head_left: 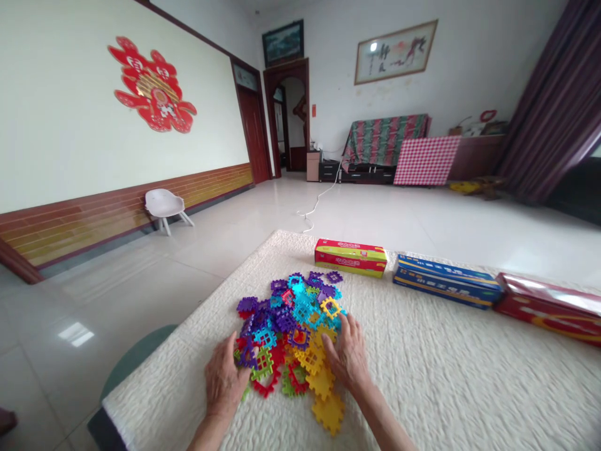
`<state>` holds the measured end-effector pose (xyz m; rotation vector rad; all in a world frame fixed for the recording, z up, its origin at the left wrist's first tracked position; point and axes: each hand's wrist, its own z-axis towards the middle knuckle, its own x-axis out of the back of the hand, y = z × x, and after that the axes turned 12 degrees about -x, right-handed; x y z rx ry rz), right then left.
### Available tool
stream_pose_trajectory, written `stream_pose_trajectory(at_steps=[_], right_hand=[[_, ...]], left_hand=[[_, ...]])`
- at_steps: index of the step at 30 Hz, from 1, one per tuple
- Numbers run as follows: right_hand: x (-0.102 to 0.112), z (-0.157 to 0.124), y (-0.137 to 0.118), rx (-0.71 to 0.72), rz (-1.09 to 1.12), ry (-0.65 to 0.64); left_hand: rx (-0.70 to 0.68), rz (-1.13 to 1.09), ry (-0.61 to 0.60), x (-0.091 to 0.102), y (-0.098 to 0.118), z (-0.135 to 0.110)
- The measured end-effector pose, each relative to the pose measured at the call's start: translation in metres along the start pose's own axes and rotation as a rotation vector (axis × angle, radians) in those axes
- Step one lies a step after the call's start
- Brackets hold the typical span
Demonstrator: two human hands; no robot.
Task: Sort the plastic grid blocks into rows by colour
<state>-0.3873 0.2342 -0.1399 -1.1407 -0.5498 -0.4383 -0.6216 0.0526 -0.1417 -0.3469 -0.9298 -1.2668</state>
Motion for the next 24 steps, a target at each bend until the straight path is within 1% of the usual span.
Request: stream_pose_trajectory(at_steps=[2, 4, 5, 7, 9, 11, 13, 14, 15, 17, 20, 24], right_hand=[[-0.012, 0.005, -0.005, 0.014, 0.012, -0.025], [-0.015, 0.007, -0.012, 0.037, 0.03, -0.055], [-0.013, 0.006, -0.014, 0.043, 0.039, -0.066], [0.0, 0.0, -0.013, 0.03, 0.051, -0.071], [0.019, -0.014, -0.005, 0.009, 0.045, -0.085], [0.034, -0.035, 0.005, 0.039, -0.004, -0.175], [0.04, -0.056, 0.011, 0.143, -0.082, -0.28], [0.039, -0.065, 0.011, 0.202, -0.118, -0.316], [0.036, -0.072, 0.009, 0.244, -0.141, -0.324], [0.028, -0.077, -0.002, 0.275, -0.161, -0.296], [0.02, -0.069, -0.033, 0.271, -0.126, -0.238], [0.011, -0.053, -0.08, 0.341, -0.059, -0.289]], left_hand=[[0.038, -0.028, -0.027, -0.008, 0.009, 0.011], [0.069, -0.098, -0.026, -0.014, 0.02, 0.025], [0.078, -0.148, -0.028, -0.015, 0.023, 0.031], [0.081, -0.253, -0.054, -0.013, 0.026, 0.038], [0.079, -0.324, -0.085, -0.007, 0.02, 0.036], [0.056, -0.349, -0.112, 0.0, 0.011, 0.027], [-0.005, -0.358, -0.144, 0.003, 0.003, 0.017], [-0.025, -0.355, -0.148, 0.003, 0.001, 0.013], [-0.032, -0.347, -0.141, 0.003, 0.0, 0.011], [-0.003, -0.322, -0.096, 0.0, 0.0, 0.009], [0.028, -0.301, -0.046, -0.002, 0.003, 0.011], [-0.036, -0.3, -0.051, -0.002, 0.003, 0.012]])
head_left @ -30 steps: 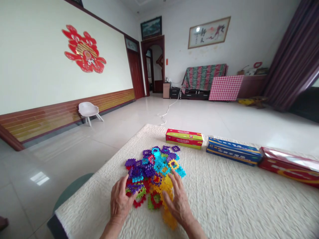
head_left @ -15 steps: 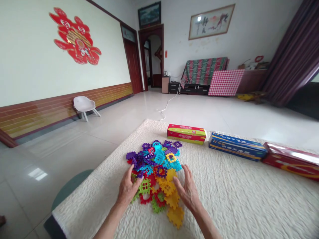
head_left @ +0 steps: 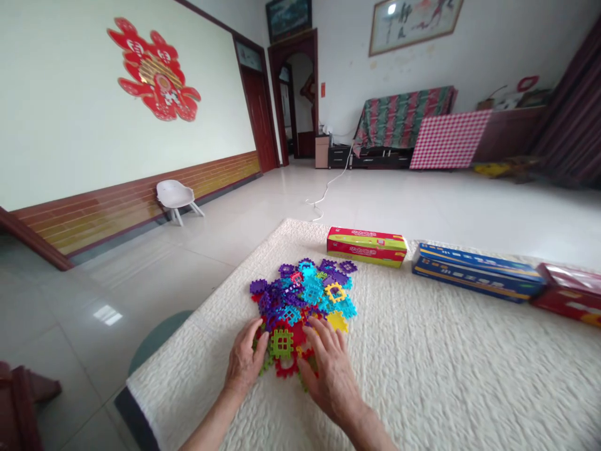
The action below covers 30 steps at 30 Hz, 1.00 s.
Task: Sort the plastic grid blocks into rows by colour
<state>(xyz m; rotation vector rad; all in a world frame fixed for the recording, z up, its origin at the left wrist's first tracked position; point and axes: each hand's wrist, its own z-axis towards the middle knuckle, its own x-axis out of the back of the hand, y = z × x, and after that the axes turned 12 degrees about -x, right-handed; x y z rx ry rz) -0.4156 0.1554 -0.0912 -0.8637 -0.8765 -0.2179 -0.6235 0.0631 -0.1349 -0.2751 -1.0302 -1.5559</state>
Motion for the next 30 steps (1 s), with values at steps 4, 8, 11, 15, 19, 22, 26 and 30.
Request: stream_pose_trajectory(at_steps=[4, 8, 11, 15, 19, 22, 26, 30], right_hand=[[-0.013, 0.014, -0.025, 0.033, 0.006, -0.089], [-0.021, 0.014, -0.03, 0.02, 0.016, -0.102], [-0.016, 0.01, -0.028, -0.004, 0.036, -0.082], [-0.003, 0.012, -0.007, 0.036, 0.084, 0.016], [0.01, 0.045, 0.06, -0.115, 0.099, 0.208], [0.019, 0.09, 0.117, -0.3, 0.024, 0.254], [0.017, 0.138, 0.152, -0.369, -0.024, 0.236], [0.007, 0.148, 0.142, -0.307, -0.033, 0.145]], left_hand=[[-0.065, -0.004, -0.055, 0.001, -0.002, -0.001], [-0.096, -0.013, -0.107, 0.001, -0.002, -0.001], [-0.098, -0.048, -0.111, 0.002, 0.0, -0.004], [-0.07, -0.091, -0.04, 0.003, 0.0, -0.008], [0.092, -0.095, 0.116, 0.001, -0.018, 0.011], [0.2, -0.106, 0.131, -0.006, -0.036, 0.053], [0.266, -0.131, 0.07, -0.028, -0.045, 0.107], [0.236, -0.207, -0.019, -0.043, -0.039, 0.127]])
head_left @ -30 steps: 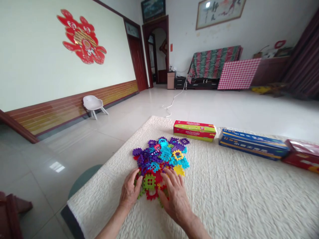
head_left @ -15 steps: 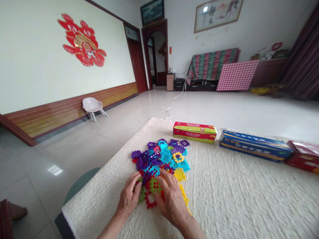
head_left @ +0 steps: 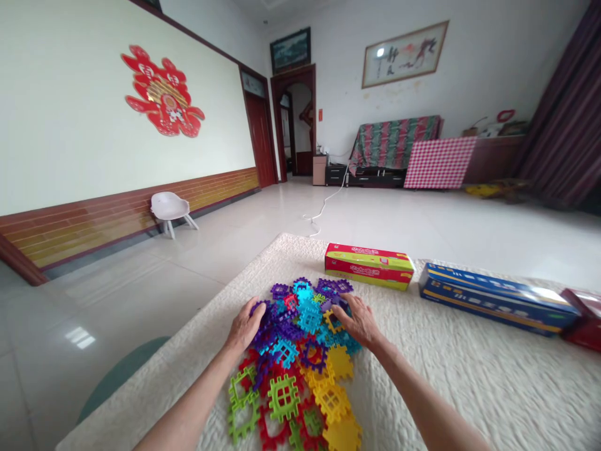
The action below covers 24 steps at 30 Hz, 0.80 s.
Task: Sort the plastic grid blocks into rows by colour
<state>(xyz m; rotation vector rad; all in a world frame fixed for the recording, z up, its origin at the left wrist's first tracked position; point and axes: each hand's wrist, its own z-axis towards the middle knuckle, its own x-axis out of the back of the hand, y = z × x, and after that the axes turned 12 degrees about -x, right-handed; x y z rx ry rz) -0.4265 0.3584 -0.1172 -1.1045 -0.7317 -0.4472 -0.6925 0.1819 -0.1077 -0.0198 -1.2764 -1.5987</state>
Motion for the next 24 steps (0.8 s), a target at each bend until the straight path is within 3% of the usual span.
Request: stream_pose_trajectory(at_steps=[6, 9, 13, 17, 24], right_hand=[[0.006, -0.008, -0.042, 0.141, -0.029, -0.022], [-0.002, -0.01, -0.076, 0.314, -0.053, -0.181], [-0.022, -0.019, -0.11, 0.426, -0.096, -0.381], [-0.019, -0.03, -0.107, 0.442, -0.131, -0.449], [0.027, -0.047, -0.066, 0.409, -0.171, -0.449]], left_hand=[[0.013, -0.013, -0.032, 0.025, -0.012, -0.004], [0.079, 0.022, -0.01, 0.031, -0.016, -0.02], [0.034, 0.019, -0.081, 0.016, 0.003, -0.045], [-0.042, 0.036, -0.124, -0.002, 0.029, -0.058], [-0.054, -0.014, -0.131, -0.03, 0.062, -0.08]])
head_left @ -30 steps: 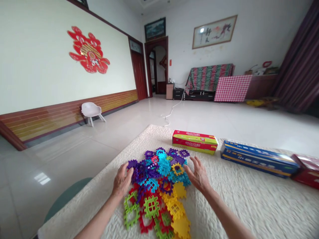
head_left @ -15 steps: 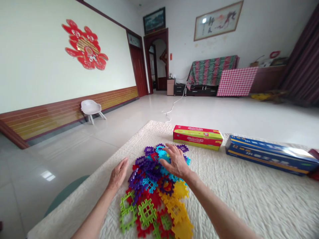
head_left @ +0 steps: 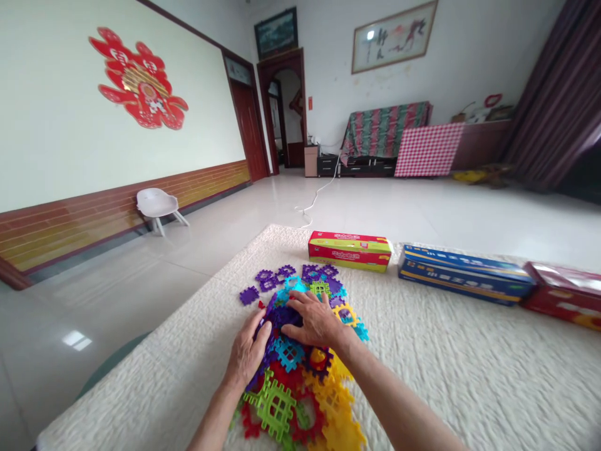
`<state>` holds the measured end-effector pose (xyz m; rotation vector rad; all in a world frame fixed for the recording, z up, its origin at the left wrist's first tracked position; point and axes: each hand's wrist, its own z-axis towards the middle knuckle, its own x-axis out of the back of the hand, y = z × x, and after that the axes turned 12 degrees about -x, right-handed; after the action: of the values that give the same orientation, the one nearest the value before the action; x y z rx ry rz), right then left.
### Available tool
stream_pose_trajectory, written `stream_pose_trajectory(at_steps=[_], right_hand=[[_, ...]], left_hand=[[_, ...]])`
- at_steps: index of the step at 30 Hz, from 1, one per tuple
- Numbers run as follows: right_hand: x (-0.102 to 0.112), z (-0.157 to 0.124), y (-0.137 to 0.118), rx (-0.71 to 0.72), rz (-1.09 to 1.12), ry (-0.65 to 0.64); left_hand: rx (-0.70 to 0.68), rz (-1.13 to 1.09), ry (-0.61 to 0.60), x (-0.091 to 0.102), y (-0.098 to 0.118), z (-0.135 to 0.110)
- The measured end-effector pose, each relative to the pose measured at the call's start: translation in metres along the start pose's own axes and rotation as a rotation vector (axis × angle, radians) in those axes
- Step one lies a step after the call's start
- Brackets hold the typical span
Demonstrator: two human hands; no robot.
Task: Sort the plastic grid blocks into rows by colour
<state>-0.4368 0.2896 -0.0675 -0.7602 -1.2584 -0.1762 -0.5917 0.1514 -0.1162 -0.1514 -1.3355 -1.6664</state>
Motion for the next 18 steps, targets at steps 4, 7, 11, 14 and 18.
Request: stream_pose_trajectory(at_steps=[4, 7, 11, 14, 18], right_hand=[[0.017, -0.033, 0.026, -0.03, -0.003, 0.009], [0.032, -0.061, 0.051, -0.063, -0.006, 0.018], [0.052, -0.104, 0.082, -0.126, -0.019, 0.036], [0.067, -0.138, 0.102, -0.165, -0.029, 0.042], [0.088, -0.184, 0.131, -0.218, -0.037, 0.048]], left_hand=[[-0.036, -0.022, -0.022, -0.03, 0.029, -0.005], [-0.081, -0.036, -0.038, -0.057, 0.055, -0.008], [-0.137, -0.058, -0.073, -0.092, 0.09, -0.019], [-0.173, -0.072, -0.101, -0.116, 0.117, -0.03], [-0.217, -0.064, -0.136, -0.152, 0.16, -0.047]])
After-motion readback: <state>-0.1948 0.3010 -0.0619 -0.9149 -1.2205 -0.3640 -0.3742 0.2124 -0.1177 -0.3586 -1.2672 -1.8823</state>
